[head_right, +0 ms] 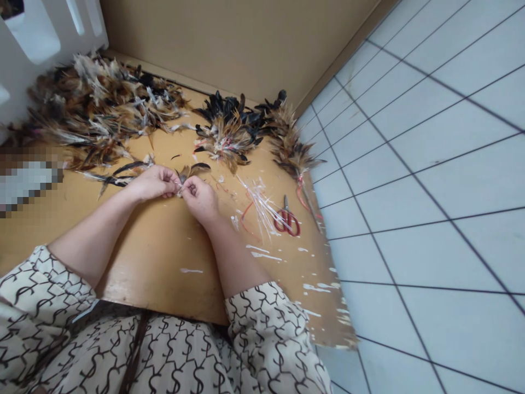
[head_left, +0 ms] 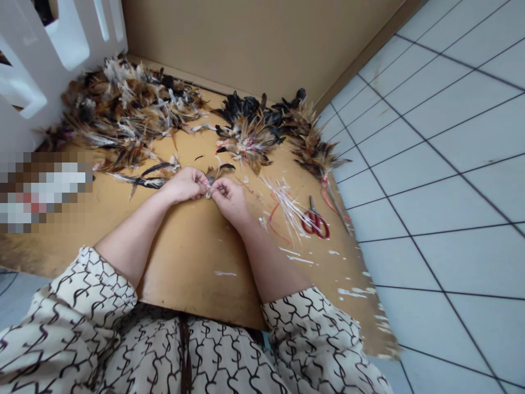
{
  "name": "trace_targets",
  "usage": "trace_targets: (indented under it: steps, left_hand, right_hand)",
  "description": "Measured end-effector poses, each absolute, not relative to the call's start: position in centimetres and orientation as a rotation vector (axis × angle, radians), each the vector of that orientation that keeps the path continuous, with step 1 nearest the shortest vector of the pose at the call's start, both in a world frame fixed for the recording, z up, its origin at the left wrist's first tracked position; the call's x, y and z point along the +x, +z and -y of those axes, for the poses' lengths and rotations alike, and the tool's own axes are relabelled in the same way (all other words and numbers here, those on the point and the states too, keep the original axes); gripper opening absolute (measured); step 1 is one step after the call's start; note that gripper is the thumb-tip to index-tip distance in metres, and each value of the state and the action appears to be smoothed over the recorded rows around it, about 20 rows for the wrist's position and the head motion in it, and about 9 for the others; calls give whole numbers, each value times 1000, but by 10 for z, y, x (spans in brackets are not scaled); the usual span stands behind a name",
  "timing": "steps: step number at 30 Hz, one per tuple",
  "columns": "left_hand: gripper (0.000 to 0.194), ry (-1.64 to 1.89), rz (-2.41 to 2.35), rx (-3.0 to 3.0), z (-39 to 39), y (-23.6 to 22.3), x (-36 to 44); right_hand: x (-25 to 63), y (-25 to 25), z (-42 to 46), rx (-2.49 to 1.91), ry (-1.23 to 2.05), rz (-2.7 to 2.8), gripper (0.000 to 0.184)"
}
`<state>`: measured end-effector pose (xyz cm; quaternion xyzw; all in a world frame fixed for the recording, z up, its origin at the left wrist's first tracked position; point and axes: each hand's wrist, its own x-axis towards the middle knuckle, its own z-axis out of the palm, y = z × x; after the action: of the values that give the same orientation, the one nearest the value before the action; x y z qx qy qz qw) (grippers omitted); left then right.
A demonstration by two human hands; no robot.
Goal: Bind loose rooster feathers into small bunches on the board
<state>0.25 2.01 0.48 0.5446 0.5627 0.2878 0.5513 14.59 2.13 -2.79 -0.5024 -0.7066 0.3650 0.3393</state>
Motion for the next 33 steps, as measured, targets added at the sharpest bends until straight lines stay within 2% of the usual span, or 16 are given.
trace_targets:
  steps: [8, 33]
  left_hand:
    - [15, 648, -1332, 1309, -21, 6, 2]
    - [19, 810, -1264, 986, -16, 14, 10]
  right_hand:
    - [145, -29, -22, -1250, 1025, 1739, 8]
    - [144, -29, -20, -1328, 901, 1839, 8]
